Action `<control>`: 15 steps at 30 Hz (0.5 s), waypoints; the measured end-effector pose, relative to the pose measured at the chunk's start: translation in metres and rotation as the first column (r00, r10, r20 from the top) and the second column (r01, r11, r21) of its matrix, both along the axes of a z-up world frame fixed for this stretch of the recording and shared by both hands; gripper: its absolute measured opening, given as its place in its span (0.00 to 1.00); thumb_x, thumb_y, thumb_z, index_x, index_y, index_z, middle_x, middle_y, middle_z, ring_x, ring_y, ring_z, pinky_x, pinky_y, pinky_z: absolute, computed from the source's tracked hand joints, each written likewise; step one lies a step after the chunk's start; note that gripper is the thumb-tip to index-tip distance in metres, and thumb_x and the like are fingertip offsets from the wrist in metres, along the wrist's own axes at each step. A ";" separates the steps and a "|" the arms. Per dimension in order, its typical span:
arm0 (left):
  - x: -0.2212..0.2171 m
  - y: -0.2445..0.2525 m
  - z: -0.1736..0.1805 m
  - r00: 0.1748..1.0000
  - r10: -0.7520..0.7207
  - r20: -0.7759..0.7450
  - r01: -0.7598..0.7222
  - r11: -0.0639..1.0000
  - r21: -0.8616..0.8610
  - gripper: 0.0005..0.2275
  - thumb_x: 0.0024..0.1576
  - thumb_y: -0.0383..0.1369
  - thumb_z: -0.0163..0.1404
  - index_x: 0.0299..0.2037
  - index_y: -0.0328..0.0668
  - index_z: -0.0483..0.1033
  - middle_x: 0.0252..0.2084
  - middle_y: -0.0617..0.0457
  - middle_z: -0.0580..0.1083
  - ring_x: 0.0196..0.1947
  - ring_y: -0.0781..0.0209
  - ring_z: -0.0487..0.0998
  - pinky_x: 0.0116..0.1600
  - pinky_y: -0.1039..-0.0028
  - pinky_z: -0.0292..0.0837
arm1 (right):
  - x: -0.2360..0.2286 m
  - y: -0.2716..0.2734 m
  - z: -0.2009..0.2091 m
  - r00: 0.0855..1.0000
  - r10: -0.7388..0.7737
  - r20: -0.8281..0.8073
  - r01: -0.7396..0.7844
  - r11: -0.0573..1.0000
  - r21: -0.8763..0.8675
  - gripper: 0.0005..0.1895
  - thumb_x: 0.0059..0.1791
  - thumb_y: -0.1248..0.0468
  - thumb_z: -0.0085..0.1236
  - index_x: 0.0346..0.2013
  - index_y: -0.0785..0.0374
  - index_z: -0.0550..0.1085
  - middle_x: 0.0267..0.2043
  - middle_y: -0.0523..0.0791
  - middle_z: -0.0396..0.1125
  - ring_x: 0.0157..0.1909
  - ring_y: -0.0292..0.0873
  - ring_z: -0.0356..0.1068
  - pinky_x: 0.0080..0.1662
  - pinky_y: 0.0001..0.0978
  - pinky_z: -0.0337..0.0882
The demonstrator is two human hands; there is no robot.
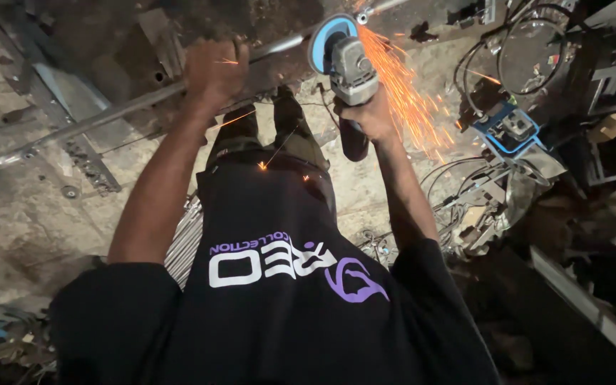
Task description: The person holds a long metal rod against a metal frame with one hand and grinds its surface with an angle grinder, producing sparks. They reposition the rod and grind different sections along its length, then move the rod to another spot on the frame and continue grinding.
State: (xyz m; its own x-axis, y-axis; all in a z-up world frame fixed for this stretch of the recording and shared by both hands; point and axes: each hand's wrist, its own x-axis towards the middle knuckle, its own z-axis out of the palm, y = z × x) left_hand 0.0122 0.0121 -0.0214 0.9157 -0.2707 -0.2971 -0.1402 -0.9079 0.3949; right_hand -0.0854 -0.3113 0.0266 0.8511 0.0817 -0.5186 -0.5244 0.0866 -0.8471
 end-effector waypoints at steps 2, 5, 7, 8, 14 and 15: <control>-0.001 0.000 -0.009 1.000 -0.006 -0.012 0.006 1.000 0.018 0.25 0.68 0.45 0.39 0.28 0.35 0.81 0.27 0.33 0.76 0.30 0.31 0.77 0.44 0.46 0.72 | 0.002 -0.006 -0.006 1.000 0.017 -0.019 -0.017 1.000 0.008 0.21 0.35 0.77 0.64 0.43 0.70 0.75 0.37 0.45 0.73 0.39 0.41 0.74 0.43 0.37 0.78; -0.008 0.003 -0.017 0.999 -0.025 0.038 0.024 0.999 0.024 0.24 0.69 0.44 0.40 0.29 0.35 0.81 0.26 0.32 0.76 0.29 0.31 0.77 0.41 0.45 0.71 | 0.000 -0.012 0.000 0.999 0.051 0.007 -0.051 0.998 -0.033 0.23 0.35 0.76 0.64 0.45 0.69 0.74 0.40 0.44 0.73 0.42 0.40 0.74 0.47 0.38 0.78; -0.001 0.001 -0.013 0.993 -0.037 0.109 0.036 0.999 0.010 0.23 0.69 0.44 0.41 0.31 0.35 0.82 0.25 0.32 0.76 0.29 0.31 0.77 0.40 0.45 0.71 | 0.005 -0.017 0.004 0.996 0.070 0.060 -0.064 0.994 -0.087 0.25 0.35 0.76 0.64 0.47 0.67 0.74 0.42 0.42 0.73 0.45 0.39 0.74 0.50 0.37 0.77; -0.001 -0.001 -0.004 0.997 -0.007 0.081 0.006 1.000 0.017 0.23 0.68 0.44 0.41 0.29 0.35 0.81 0.26 0.32 0.76 0.29 0.31 0.78 0.41 0.44 0.72 | 0.004 -0.019 0.004 0.991 0.119 0.066 -0.107 0.981 -0.161 0.25 0.35 0.75 0.65 0.46 0.67 0.74 0.41 0.43 0.73 0.44 0.39 0.74 0.49 0.36 0.77; -0.005 -0.001 -0.005 0.999 0.008 0.050 -0.010 0.999 0.052 0.24 0.67 0.44 0.42 0.26 0.34 0.81 0.25 0.30 0.75 0.28 0.31 0.78 0.39 0.43 0.72 | 0.010 -0.013 0.007 0.983 0.176 0.058 -0.160 0.965 -0.207 0.21 0.36 0.75 0.69 0.43 0.68 0.75 0.40 0.44 0.74 0.43 0.40 0.75 0.47 0.36 0.77; -0.003 0.001 -0.008 0.989 -0.005 0.149 -0.002 0.999 0.048 0.23 0.67 0.43 0.42 0.26 0.35 0.81 0.24 0.31 0.75 0.28 0.31 0.78 0.38 0.44 0.72 | 0.013 -0.013 0.002 0.988 0.151 0.035 -0.145 0.981 -0.128 0.20 0.36 0.76 0.67 0.43 0.68 0.75 0.39 0.45 0.74 0.42 0.40 0.75 0.46 0.37 0.78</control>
State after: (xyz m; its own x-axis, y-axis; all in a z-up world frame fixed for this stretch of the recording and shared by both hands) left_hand 0.0090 0.0134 -0.0299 0.9503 -0.2610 -0.1699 -0.1959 -0.9251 0.3253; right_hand -0.0727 -0.3244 0.0290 0.8567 0.1456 -0.4948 -0.4853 -0.0971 -0.8689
